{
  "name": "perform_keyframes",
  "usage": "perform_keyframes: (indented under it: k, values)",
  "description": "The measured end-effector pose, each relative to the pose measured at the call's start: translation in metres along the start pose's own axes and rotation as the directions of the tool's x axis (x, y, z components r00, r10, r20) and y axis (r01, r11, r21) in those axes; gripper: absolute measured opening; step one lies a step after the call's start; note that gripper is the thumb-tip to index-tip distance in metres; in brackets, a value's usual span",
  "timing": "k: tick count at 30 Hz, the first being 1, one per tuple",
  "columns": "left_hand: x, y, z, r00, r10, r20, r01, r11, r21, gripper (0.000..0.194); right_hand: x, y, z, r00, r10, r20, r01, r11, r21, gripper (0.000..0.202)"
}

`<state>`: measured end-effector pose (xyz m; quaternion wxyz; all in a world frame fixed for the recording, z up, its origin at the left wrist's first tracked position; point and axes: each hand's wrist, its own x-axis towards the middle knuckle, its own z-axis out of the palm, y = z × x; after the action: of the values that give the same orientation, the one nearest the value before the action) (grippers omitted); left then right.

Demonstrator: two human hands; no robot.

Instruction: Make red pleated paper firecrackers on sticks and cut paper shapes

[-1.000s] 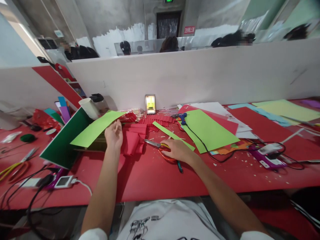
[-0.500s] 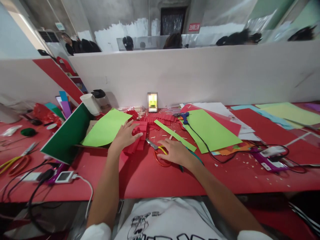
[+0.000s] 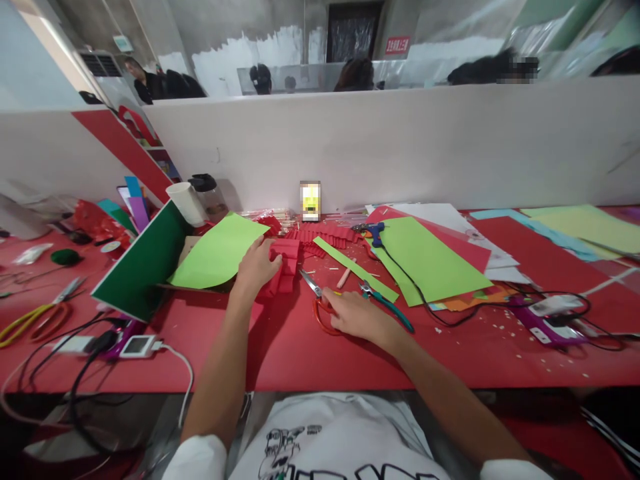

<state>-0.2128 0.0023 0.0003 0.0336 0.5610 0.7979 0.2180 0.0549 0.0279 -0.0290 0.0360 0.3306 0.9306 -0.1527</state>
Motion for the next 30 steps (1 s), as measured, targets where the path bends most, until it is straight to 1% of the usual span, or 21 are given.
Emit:
perform_keyframes:
  k: [3,5,8,11,14,17,19,21,23,26,30]
  values:
    - [0.004,-0.001,0.0,0.999,-0.016,-0.038,0.015,1.0,-0.02,0.048,-0.002,-0.004,-0.007,1.0,-0.008,-0.002,0.008,0.998,0.07,0.025]
    - [0.008,0.002,-0.001,0.999,-0.023,-0.047,0.022,0.999,-0.025,0.045,0.001,-0.005,-0.015,1.0,-0.017,-0.023,0.02,0.992,0.125,0.02]
    - [0.017,0.009,-0.002,1.0,-0.012,-0.029,0.013,1.0,0.008,0.043,0.014,-0.007,-0.03,0.994,-0.039,-0.098,0.06,0.975,0.216,0.025]
    - [0.024,0.011,-0.001,0.998,0.05,0.05,-0.049,0.999,-0.005,0.049,0.038,-0.01,-0.039,0.985,-0.095,-0.143,0.138,0.934,0.33,0.038]
    - [0.025,-0.004,0.0,0.994,0.084,0.073,-0.08,0.995,-0.054,0.054,0.068,-0.012,-0.035,0.988,-0.082,-0.132,0.127,0.918,0.376,0.051]
    - [0.022,-0.025,0.0,0.995,0.062,0.081,-0.053,0.993,-0.109,0.06,0.094,-0.011,-0.022,0.986,-0.067,-0.152,0.126,0.898,0.421,0.053]
    - [0.018,-0.035,-0.002,0.99,0.063,0.129,-0.045,0.989,-0.138,0.065,0.106,-0.01,-0.011,0.99,-0.063,-0.13,0.12,0.859,0.497,0.053]
    - [0.012,-0.037,-0.006,0.984,0.053,0.172,-0.03,0.991,-0.13,0.07,0.115,-0.008,-0.003,0.995,-0.049,-0.089,0.093,0.79,0.606,0.051]
    - [0.004,-0.031,-0.011,0.986,0.03,0.166,-0.017,0.996,-0.083,0.071,0.122,-0.008,0.003,0.995,-0.03,-0.093,0.085,0.734,0.674,0.05]
    - [-0.009,-0.014,-0.016,0.991,0.036,0.13,-0.034,0.999,-0.016,0.066,0.131,-0.01,0.008,0.988,-0.008,-0.157,0.117,0.704,0.701,0.049]
    - [-0.02,0.008,-0.009,0.988,0.012,0.153,-0.024,0.997,0.076,0.067,0.143,-0.011,0.012,0.978,0.006,-0.21,0.149,0.686,0.713,0.044]
